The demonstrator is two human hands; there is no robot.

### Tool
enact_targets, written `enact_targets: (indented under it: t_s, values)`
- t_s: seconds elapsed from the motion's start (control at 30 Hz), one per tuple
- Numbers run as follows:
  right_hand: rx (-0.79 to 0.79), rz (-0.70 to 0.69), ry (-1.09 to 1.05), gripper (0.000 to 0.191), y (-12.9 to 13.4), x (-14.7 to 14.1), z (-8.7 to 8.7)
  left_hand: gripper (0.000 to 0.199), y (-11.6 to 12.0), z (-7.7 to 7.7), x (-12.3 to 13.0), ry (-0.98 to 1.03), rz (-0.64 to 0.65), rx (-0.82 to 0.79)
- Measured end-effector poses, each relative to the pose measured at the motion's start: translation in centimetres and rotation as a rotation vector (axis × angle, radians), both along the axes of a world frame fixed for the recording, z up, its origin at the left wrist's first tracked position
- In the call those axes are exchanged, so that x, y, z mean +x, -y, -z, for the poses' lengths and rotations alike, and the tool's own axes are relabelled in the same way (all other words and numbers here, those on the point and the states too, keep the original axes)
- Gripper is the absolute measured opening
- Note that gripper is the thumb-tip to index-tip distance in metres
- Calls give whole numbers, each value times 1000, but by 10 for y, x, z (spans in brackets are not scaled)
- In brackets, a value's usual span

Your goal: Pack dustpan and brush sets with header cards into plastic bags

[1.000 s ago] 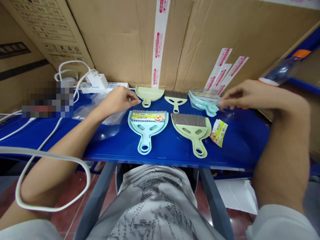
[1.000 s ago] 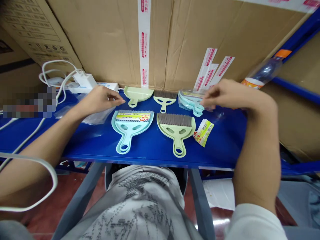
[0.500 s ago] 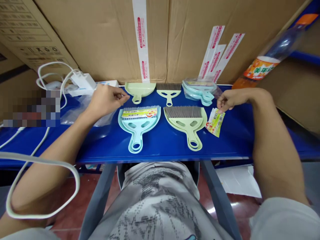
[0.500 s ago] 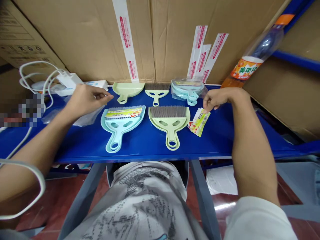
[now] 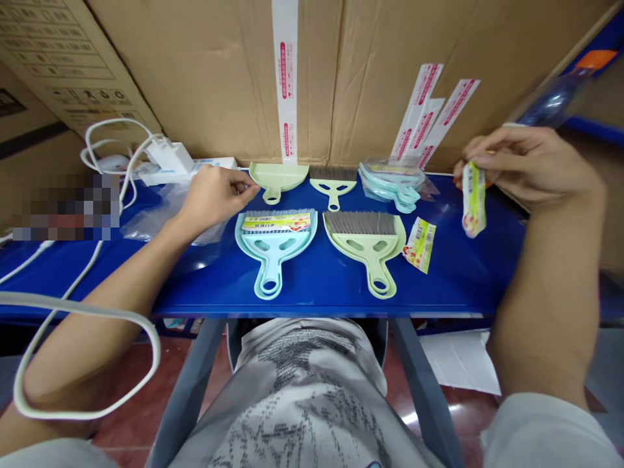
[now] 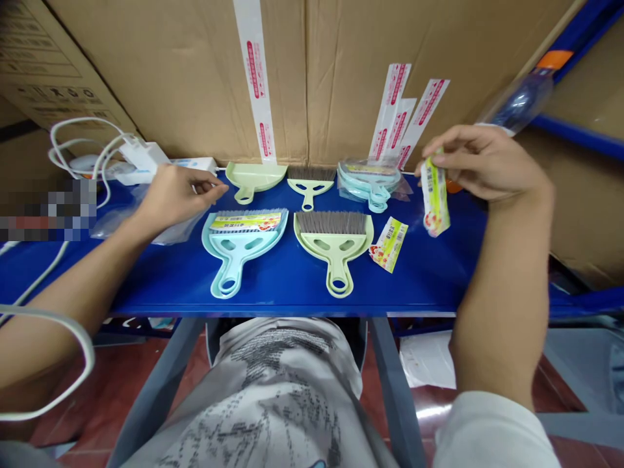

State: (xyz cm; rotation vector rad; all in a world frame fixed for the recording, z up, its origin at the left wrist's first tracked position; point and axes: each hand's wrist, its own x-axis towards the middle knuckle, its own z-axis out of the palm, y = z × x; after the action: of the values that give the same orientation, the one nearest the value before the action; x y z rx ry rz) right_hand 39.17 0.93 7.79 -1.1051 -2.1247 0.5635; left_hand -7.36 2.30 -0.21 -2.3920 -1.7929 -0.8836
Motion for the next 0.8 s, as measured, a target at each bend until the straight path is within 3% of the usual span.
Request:
enact_targets:
  t_s: [0.13,0.27,0.37,0.43,0.53,0.6,0.7,0.8]
  values:
    - [-10,-168,-170,58,5,-62,18,21,-4,7,-1,128,104,198]
    - [-123,-376,-344,83,-1,-97,44,21,7,10,15,200,320,477]
    - [-240,-522,-376,98,6,-117,62,28,25,8,36,180,546,411]
    - [-290,-593,-366,104,17,-129,70,23,34,7,49,179,723,336]
    - [-339,-630,-393,103,31,-140,77,15,37,10,61,207,962,364]
    - [-399,-618,-416,101,34,-143,79,15,36,14,63,234,1003,354]
    - [-460,-592,-431,98,31,-143,83,32,37,20,62,209,944,290]
    - [-474,-535,-399,96,26,-138,80,37,42,17,66,232,963,263]
